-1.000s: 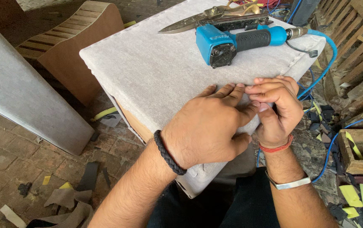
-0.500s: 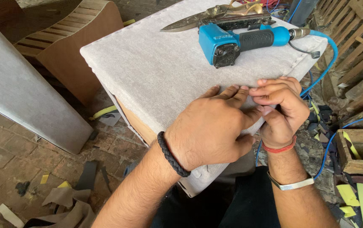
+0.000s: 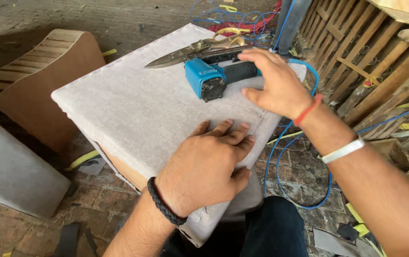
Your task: The person sits on the floor with a fabric-covered foam stool on their lap, using a pneumatic nail gun to staple the fabric along the edges of the wooden base. They fold and press the fabric taut, trim excess fabric with shears, and continue stapling around the underside.
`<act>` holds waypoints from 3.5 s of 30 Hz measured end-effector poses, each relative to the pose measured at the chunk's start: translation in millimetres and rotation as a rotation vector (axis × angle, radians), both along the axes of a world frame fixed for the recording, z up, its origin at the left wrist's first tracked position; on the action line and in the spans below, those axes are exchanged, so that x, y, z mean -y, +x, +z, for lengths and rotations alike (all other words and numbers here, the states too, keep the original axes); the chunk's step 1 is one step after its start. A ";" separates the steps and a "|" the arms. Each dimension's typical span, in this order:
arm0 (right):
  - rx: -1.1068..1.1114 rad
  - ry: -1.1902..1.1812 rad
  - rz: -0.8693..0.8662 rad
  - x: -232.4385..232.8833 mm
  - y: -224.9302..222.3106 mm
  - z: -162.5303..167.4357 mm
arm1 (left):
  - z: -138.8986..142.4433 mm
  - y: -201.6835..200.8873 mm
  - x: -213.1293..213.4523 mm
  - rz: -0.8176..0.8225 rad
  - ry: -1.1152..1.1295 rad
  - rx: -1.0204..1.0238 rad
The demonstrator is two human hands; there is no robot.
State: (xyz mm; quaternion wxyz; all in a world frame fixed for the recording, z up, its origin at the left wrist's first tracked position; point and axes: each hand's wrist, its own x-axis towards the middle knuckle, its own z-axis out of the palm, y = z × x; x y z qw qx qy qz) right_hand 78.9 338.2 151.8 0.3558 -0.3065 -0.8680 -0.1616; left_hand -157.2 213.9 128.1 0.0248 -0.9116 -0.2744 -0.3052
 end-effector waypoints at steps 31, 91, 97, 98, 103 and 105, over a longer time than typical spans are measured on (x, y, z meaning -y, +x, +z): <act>-0.336 -1.510 -0.703 106.4 22.4 116.2 | 5.9 3.4 8.3 -0.017 -0.034 0.073; -0.329 -1.622 -0.492 104.2 18.6 106.1 | 1.7 -1.2 -1.9 0.016 -0.045 0.043; -0.291 -1.620 -0.593 102.5 15.8 107.1 | 0.3 -1.9 -1.0 0.010 -0.031 0.055; -0.275 -1.608 -0.621 101.5 15.7 107.4 | 0.1 -1.8 -1.0 0.013 -0.038 0.054; -0.155 -1.554 -0.615 97.2 17.3 107.4 | 0.2 -3.9 -0.4 -0.014 -0.056 0.090; -0.164 -1.559 -0.612 97.7 17.9 107.5 | 0.9 -10.2 -0.3 -0.046 -0.073 0.108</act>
